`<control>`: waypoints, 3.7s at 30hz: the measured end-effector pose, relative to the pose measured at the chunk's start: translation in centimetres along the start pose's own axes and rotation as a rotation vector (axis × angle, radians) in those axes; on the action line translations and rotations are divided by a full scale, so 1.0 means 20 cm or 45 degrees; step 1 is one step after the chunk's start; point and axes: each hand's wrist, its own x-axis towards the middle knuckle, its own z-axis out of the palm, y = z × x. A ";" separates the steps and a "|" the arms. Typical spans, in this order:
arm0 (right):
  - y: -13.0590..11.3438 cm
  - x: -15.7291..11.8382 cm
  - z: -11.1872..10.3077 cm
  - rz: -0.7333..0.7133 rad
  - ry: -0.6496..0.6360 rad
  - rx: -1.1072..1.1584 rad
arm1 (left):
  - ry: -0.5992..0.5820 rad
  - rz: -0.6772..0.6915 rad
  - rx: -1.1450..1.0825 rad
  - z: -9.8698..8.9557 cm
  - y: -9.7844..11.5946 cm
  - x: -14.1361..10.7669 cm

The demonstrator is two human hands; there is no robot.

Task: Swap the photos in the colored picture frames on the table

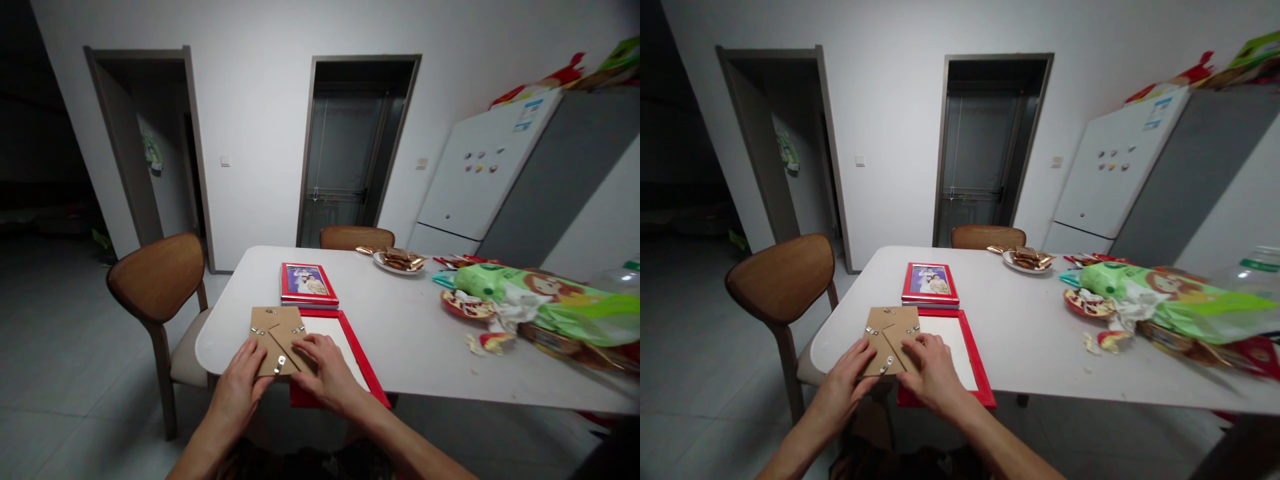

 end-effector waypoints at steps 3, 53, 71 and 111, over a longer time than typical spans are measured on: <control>0.11 -0.11 -0.12 0.069 -0.003 -0.005 | -0.117 0.061 -0.049 0.06 0.16 0.03; 0.24 -0.23 -0.11 -0.156 -0.169 -0.344 | -0.372 0.163 -0.114 0.20 0.33 0.06; 0.21 -0.22 -0.10 -0.328 -0.117 -0.225 | -0.435 0.093 -0.144 0.20 0.31 0.05; 0.42 0.38 0.11 0.440 -0.032 -0.304 | -0.462 0.035 -0.281 0.18 0.23 0.05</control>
